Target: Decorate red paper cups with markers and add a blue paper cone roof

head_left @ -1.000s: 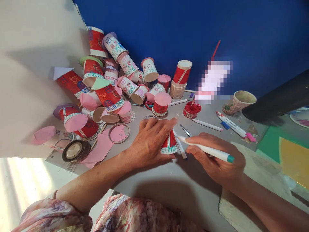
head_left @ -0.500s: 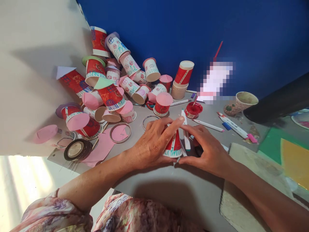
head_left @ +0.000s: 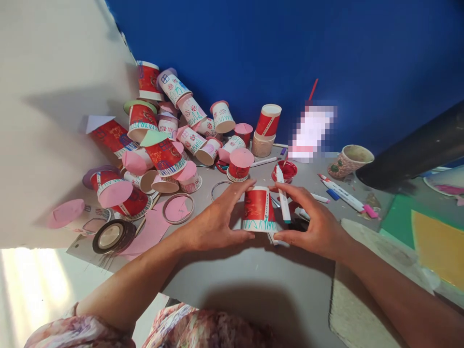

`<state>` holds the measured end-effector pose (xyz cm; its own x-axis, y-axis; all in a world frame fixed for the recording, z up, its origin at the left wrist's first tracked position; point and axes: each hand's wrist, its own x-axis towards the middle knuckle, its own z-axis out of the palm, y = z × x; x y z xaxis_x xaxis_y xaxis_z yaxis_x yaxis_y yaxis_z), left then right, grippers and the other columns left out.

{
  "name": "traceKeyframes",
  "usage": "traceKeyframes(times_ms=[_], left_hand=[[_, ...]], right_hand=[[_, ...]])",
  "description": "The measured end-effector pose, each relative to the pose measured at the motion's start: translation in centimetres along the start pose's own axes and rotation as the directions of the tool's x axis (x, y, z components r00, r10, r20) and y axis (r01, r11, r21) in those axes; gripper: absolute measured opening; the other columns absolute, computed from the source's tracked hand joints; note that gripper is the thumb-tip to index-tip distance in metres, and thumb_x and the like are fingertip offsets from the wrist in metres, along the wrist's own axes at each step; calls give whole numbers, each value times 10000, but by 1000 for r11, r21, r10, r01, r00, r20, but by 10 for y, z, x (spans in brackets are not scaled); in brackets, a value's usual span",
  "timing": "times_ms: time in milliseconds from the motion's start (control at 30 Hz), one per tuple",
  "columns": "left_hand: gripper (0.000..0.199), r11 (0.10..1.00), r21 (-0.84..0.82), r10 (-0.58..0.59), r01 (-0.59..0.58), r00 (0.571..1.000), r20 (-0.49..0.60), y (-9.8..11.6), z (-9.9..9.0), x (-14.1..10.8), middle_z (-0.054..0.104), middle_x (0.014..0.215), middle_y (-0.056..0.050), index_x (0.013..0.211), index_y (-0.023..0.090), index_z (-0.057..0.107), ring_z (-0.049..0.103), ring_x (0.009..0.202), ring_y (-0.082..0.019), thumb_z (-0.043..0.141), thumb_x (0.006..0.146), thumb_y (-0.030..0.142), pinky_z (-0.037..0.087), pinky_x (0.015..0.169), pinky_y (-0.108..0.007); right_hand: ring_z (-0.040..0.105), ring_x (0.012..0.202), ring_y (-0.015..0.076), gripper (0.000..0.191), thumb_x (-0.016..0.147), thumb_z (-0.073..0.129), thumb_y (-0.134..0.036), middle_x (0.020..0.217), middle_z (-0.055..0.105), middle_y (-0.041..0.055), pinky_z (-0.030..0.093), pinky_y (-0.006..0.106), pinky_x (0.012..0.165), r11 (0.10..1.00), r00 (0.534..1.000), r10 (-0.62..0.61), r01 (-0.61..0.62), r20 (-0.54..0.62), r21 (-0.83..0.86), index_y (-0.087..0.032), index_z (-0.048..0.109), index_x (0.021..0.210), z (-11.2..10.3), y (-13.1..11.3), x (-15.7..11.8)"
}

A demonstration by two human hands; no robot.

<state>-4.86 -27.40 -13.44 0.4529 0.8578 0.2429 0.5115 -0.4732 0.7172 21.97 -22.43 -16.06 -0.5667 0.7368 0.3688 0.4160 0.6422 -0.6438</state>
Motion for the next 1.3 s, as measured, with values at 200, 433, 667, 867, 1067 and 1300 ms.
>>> traceKeyframes(times_ms=[200, 433, 667, 867, 1067, 1300], left_hand=[[860, 996, 89, -8, 22, 988, -157, -3, 3, 6, 470, 1559, -151, 1583, 302, 332, 478, 1466, -329, 774, 847, 243, 438, 1206, -588], [819, 995, 103, 8, 9, 987, -159, -3, 2, 6, 475, 1516, -148, 1575, 289, 330, 484, 1448, -320, 725, 860, 228, 465, 1189, -558], [824, 991, 135, 23, -1, 987, -159, -4, 1, 6, 482, 1493, -147, 1564, 284, 329, 504, 1412, -324, 746, 855, 240, 461, 1179, -565], [854, 997, 80, 1, 11, 989, -147, -6, 2, 5, 448, 1504, -135, 1572, 294, 312, 486, 1421, -299, 741, 840, 191, 507, 1148, -521], [836, 996, 88, 15, -2, 989, -147, -3, 2, 6, 466, 1508, -138, 1561, 295, 337, 491, 1423, -315, 723, 828, 179, 494, 1157, -556], [801, 995, 102, 23, -6, 985, -174, -4, 2, 6, 481, 1480, -140, 1549, 277, 352, 512, 1397, -305, 733, 847, 229, 491, 1153, -536]], right_hand=[[744, 941, 236, 445, 929, 719, -253, 1164, 787, 81, 620, 376, 804, 1000, 962, -26, 27, -270, 0, -267, 630, 1365, 1, -17, -1], [687, 688, 183, 187, 978, 669, -184, 711, 740, -1, 531, 280, 550, 973, 917, -148, 202, -371, 110, -268, 749, 1124, -6, -38, -3], [667, 554, 137, 91, 981, 692, -233, 712, 735, -22, 506, 241, 485, 979, 920, -90, 152, -381, 136, -278, 752, 1034, -10, -45, -8], [607, 431, 116, 69, 974, 704, -268, 664, 727, -31, 497, 237, 444, 976, 929, -118, 173, -352, 130, -265, 764, 1008, -6, -40, -9], [633, 461, 131, 66, 980, 703, -293, 671, 743, -25, 499, 238, 448, 988, 917, -68, 116, -393, 101, -273, 762, 1003, -6, -39, -8], [632, 470, 112, 52, 983, 701, -253, 645, 725, -44, 491, 207, 459, 989, 904, -48, 104, -425, 109, -268, 748, 1001, -6, -41, -8]])
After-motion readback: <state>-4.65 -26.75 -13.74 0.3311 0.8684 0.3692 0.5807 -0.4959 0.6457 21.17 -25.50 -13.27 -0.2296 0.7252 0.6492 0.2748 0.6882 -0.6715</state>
